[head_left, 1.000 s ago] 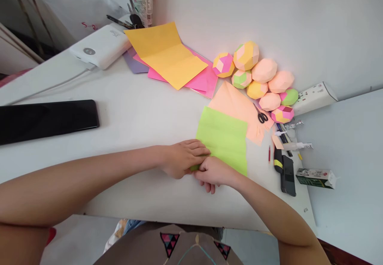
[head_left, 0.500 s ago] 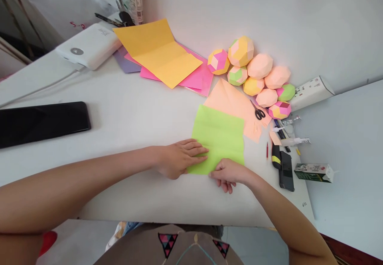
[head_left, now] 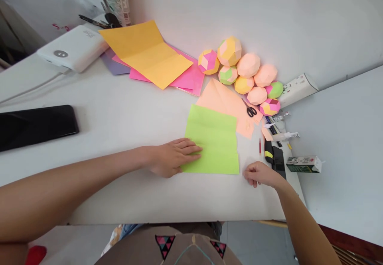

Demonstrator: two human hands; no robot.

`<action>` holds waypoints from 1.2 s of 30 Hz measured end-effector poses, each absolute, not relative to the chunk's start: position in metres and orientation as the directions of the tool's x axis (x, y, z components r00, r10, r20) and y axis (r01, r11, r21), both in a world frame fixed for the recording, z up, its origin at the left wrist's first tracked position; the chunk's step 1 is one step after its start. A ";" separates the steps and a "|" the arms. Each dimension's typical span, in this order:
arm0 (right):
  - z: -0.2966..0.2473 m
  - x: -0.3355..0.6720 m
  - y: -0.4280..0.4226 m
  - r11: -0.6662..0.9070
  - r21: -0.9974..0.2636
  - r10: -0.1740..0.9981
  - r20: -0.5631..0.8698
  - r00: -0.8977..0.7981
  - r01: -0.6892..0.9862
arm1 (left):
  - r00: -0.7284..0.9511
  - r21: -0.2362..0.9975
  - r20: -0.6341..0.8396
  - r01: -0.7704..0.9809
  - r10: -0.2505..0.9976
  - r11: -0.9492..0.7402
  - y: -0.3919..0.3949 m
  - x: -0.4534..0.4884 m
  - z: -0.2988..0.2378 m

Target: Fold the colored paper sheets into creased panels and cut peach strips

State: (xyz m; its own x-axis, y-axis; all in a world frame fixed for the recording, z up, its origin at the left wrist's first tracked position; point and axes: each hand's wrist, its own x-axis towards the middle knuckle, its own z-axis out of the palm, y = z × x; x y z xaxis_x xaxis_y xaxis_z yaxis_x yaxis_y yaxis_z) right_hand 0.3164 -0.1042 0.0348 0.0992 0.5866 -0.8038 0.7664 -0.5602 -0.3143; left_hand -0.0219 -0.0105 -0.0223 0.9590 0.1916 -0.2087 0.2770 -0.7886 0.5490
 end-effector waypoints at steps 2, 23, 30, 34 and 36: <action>0.038 0.297 -0.105 -0.494 -0.406 0.727 -0.678 0.108 0.769 | 0.959 0.556 -0.212 0.276 0.187 -0.784 -0.010 -0.022 -0.022; 0.000 0.143 -0.059 -0.399 -0.412 0.424 -0.875 -0.233 0.819 | 0.962 0.635 -0.155 0.272 0.225 -0.723 -0.010 -0.022 -0.026; 0.011 0.221 -0.066 -0.499 -0.312 0.382 -0.917 -0.118 0.808 | 0.963 0.608 -0.160 0.268 0.215 -0.748 -0.010 -0.023 -0.025; 0.032 0.304 -0.086 -0.513 -0.270 0.530 -0.846 0.054 0.815 | 0.962 0.603 -0.178 0.273 0.207 -0.749 -0.011 -0.024 -0.022; 0.039 0.331 -0.100 -0.507 -0.282 0.660 -0.735 0.157 0.814 | 0.962 0.602 -0.186 0.273 0.200 -0.751 -0.011 -0.024 -0.022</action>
